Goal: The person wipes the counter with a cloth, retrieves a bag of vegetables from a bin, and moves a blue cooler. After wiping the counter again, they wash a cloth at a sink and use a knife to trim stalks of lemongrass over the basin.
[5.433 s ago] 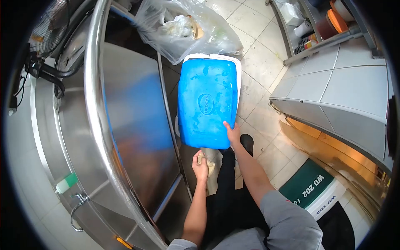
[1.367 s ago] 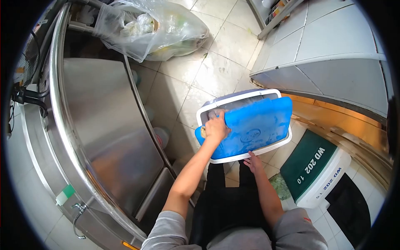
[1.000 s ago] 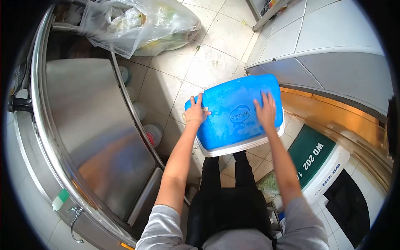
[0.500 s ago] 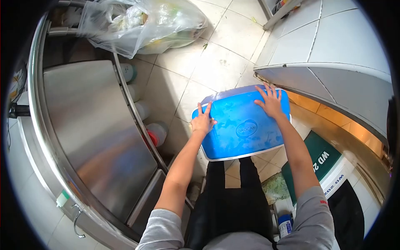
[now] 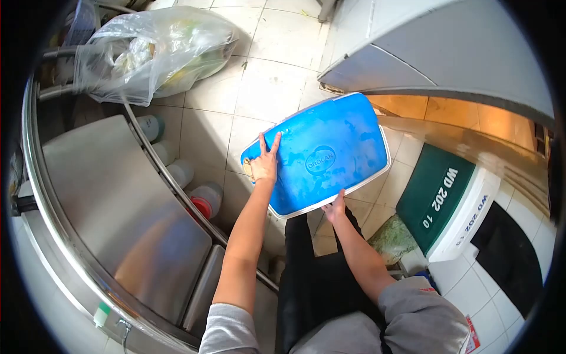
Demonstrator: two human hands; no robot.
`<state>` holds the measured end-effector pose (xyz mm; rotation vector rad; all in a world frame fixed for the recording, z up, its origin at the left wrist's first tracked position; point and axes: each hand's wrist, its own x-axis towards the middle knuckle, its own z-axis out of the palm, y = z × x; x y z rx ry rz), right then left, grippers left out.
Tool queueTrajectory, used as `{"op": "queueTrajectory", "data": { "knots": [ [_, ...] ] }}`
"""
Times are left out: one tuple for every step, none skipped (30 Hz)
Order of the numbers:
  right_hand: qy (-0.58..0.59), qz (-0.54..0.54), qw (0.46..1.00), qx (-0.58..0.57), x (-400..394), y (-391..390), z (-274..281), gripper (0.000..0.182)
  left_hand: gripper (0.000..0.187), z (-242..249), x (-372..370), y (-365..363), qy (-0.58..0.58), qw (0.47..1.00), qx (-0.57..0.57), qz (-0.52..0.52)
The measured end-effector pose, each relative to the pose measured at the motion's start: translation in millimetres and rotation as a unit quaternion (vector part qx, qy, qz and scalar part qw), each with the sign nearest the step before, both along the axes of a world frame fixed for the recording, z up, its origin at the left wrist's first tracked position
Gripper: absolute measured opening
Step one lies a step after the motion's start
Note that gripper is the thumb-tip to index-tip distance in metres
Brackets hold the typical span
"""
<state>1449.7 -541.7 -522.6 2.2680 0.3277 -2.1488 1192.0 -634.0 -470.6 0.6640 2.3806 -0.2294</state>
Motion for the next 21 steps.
{"op": "queueTrajectory", "data": {
  "knots": [
    [0.01,0.027,0.999,0.027,-0.3,-5.7,10.4,0.068,0.089,-1.0,1.7,-0.2,0.001,1.0,-0.005,0.002],
    [0.025,0.053,0.997,0.059,-6.4,-6.6,18.9,0.064,0.09,0.0,2.0,0.5,-0.003,1.0,-0.002,0.003],
    [-0.059,0.055,0.996,0.046,-21.6,0.0,49.5,0.054,0.09,-4.1,1.0,2.1,0.004,1.0,0.008,-0.005],
    [-0.014,0.033,0.996,0.085,-33.6,-1.6,65.4,0.049,0.089,-8.3,2.9,0.8,0.003,1.0,-0.009,-0.008],
    [0.032,0.012,0.992,0.123,-46.2,-2.5,77.9,0.044,0.089,-7.1,3.2,2.4,0.003,1.0,-0.027,-0.011],
    [0.036,0.034,0.994,0.098,-60.9,4.2,92.2,0.042,0.074,4.0,3.1,6.5,-0.021,0.999,-0.016,0.025],
    [0.081,-0.036,0.983,0.162,-81.5,5.2,94.5,0.042,0.074,13.0,6.1,7.8,-0.014,1.0,-0.011,0.018],
    [0.154,-0.083,0.977,0.126,-104.4,13.9,97.1,0.042,0.065,24.0,10.5,8.1,-0.074,0.997,0.016,-0.012],
    [0.224,-0.13,0.962,0.088,-118.5,21.4,100.7,0.041,0.059,36.3,16.6,6.4,-0.136,0.989,0.039,-0.045],
    [0.232,-0.141,0.958,0.095,-123.3,28.5,102.4,0.041,0.059,63.7,17.3,10.3,-0.23,0.973,0.029,-0.016],
    [0.234,-0.178,0.955,0.052,-125.2,35.3,100.7,0.038,0.063,93.2,19.3,12.5,-0.32,0.947,0.015,0.011],
    [0.24,-0.211,0.947,0.009,-128.9,44.9,99.1,0.036,0.069,107.6,28.0,6.1,-0.325,0.942,0.082,0.006],
    [0.248,-0.206,0.947,-0.008,-123.0,46.4,101.0,0.03,0.075,119.7,41.2,-6.1,-0.33,0.932,0.149,0.002],
    [0.221,-0.163,0.961,0.014,-107.4,40.6,89.7,0.03,0.078,107.9,64.0,-23.1,-0.267,0.948,0.167,-0.043],
    [0.195,-0.118,0.973,0.039,-92.5,39.2,79.1,0.03,0.081,83.9,84.1,-35.5,-0.201,0.957,0.189,-0.087],
    [0.201,-0.117,0.971,0.062,-77.5,40.9,81.7,0.03,0.078,71.0,94.7,-40.3,-0.24,0.966,0.097,-0.027],
    [0.2,-0.12,0.969,0.084,-61.4,44.9,84.9,0.03,0.074,65.4,105.9,-43.9,-0.279,0.96,0.001,0.032],
    [0.225,-0.076,0.97,0.053,-49.8,61.0,101.3,0.029,0.067,70.2,117.5,-41.9,-0.239,0.967,-0.013,0.084],
    [0.223,-0.095,0.967,0.072,-46.6,77.4,102.0,0.029,0.06,72.3,128.4,-35.8,-0.202,0.97,-0.025,0.13],
    [0.261,-0.173,0.949,0.042,-46.8,91.9,99.9,0.026,0.055,66.8,125.0,-36.9,-0.207,0.973,-0.025,0.099],
    [0.299,-0.249,0.921,0.011,-45.3,102.9,97.0,0.023,0.049,60.6,116.9,-42.7,-0.213,0.974,-0.029,0.069]
  ]
}}
